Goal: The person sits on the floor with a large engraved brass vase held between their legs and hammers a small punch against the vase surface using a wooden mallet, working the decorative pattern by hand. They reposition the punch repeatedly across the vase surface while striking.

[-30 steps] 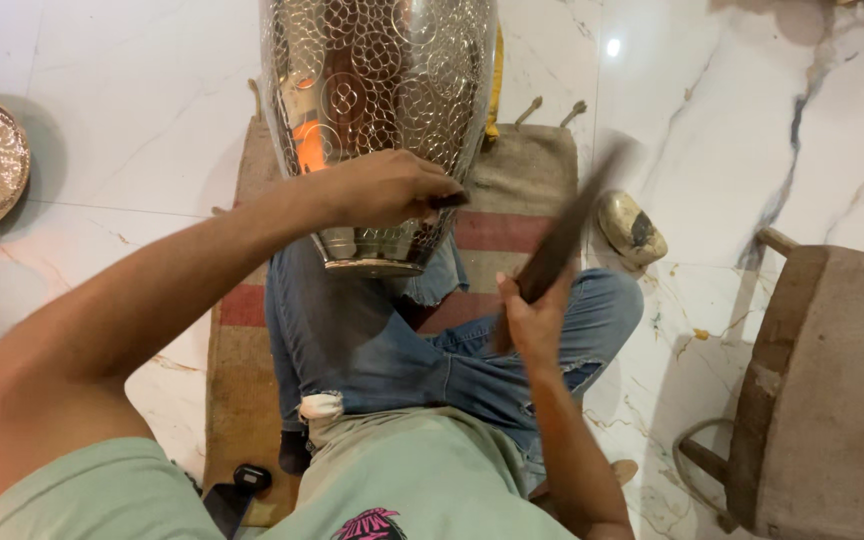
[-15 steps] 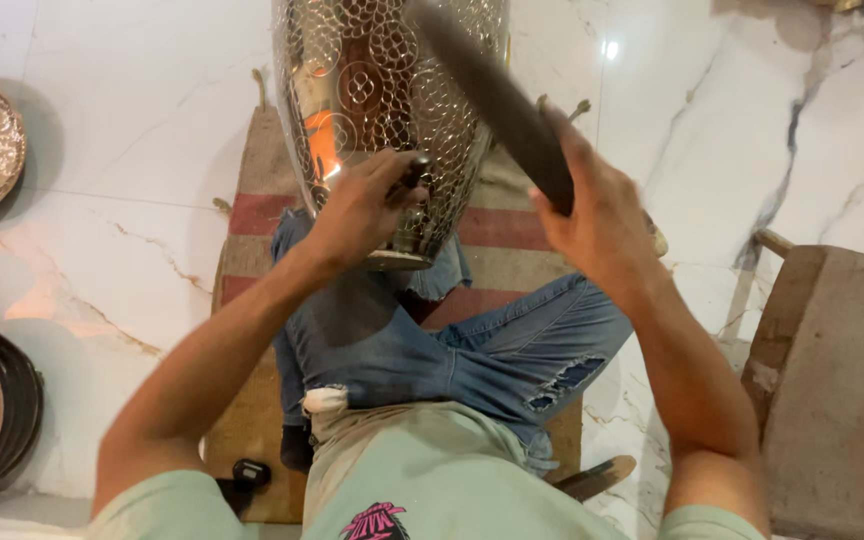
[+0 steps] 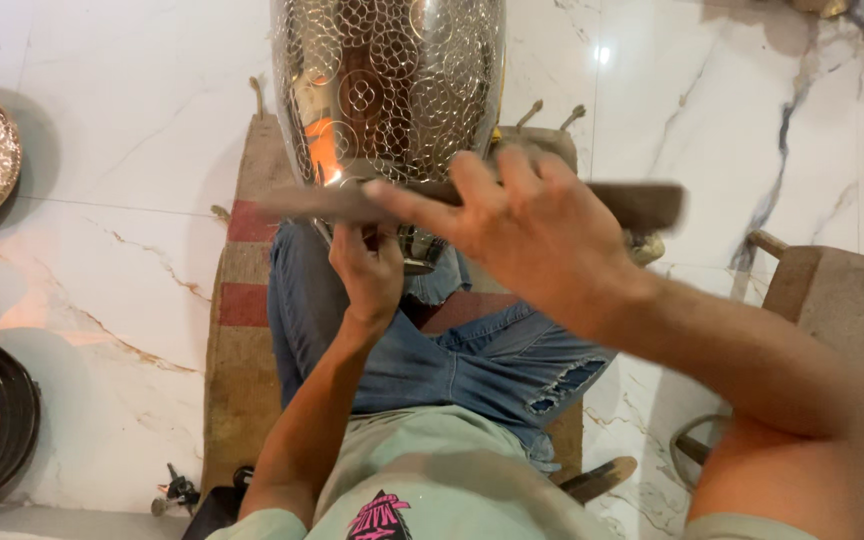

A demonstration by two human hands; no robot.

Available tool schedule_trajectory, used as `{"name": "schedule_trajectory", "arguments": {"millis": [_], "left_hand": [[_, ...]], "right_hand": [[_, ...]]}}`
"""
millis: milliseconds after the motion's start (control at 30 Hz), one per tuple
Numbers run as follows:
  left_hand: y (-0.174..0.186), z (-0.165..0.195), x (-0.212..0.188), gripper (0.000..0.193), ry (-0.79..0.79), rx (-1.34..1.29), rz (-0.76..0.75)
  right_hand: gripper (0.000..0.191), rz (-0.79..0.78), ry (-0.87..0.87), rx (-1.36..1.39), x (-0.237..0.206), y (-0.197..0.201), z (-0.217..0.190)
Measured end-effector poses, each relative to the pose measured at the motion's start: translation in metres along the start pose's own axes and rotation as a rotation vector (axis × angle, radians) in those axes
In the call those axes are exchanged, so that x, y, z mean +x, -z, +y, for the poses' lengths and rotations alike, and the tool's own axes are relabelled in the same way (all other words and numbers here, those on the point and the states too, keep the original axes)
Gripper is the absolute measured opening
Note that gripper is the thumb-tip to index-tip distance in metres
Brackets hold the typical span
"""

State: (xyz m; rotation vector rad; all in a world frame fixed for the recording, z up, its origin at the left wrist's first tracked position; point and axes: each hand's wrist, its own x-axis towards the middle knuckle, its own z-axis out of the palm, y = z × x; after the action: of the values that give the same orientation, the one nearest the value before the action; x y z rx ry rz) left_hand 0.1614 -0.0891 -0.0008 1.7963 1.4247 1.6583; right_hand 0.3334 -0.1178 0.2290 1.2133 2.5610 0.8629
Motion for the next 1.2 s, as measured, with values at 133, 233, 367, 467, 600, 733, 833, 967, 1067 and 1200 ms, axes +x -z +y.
{"name": "schedule_trajectory", "arguments": {"millis": [133,233,367,467,600,733,833,967,1067,1200], "left_hand": [[-0.006,-0.001,-0.014,0.026,0.069,-0.195,0.047],[-0.005,0.002,-0.022,0.018,0.113,-0.341,0.019],[-0.003,0.002,-0.015,0.019,0.009,-0.058,0.119],[0.000,0.000,-0.004,0.026,0.163,-0.283,0.122],[0.002,0.001,0.003,0.029,0.335,-0.415,-0.036],[-0.005,0.000,0.001,0.031,0.331,-0.401,0.011],[-0.010,-0.003,-0.002,0.032,0.245,-0.396,0.071],[-0.011,-0.003,-0.003,0.030,0.156,-0.270,0.126],[-0.004,-0.002,0.004,0.031,0.173,-0.162,0.041],[0.007,0.000,0.022,0.024,0.028,-0.068,-0.088]], "right_hand": [[0.106,0.087,0.029,0.254,0.003,0.004,-0.002],[0.091,0.174,0.075,0.247,-0.005,0.006,-0.007],[0.085,0.017,0.011,0.024,-0.015,-0.005,-0.010],[0.080,0.044,-0.135,0.256,-0.016,-0.028,-0.006],[0.088,-0.277,-0.221,0.067,-0.018,-0.049,-0.003],[0.075,-0.174,-0.200,0.164,-0.011,-0.045,0.004],[0.085,0.119,-0.091,0.429,0.002,-0.032,0.009],[0.089,0.032,0.040,0.299,0.014,-0.014,0.007],[0.088,-0.042,-0.009,0.295,0.013,-0.008,0.008],[0.083,0.017,-0.028,0.371,0.010,-0.012,0.016]]}}
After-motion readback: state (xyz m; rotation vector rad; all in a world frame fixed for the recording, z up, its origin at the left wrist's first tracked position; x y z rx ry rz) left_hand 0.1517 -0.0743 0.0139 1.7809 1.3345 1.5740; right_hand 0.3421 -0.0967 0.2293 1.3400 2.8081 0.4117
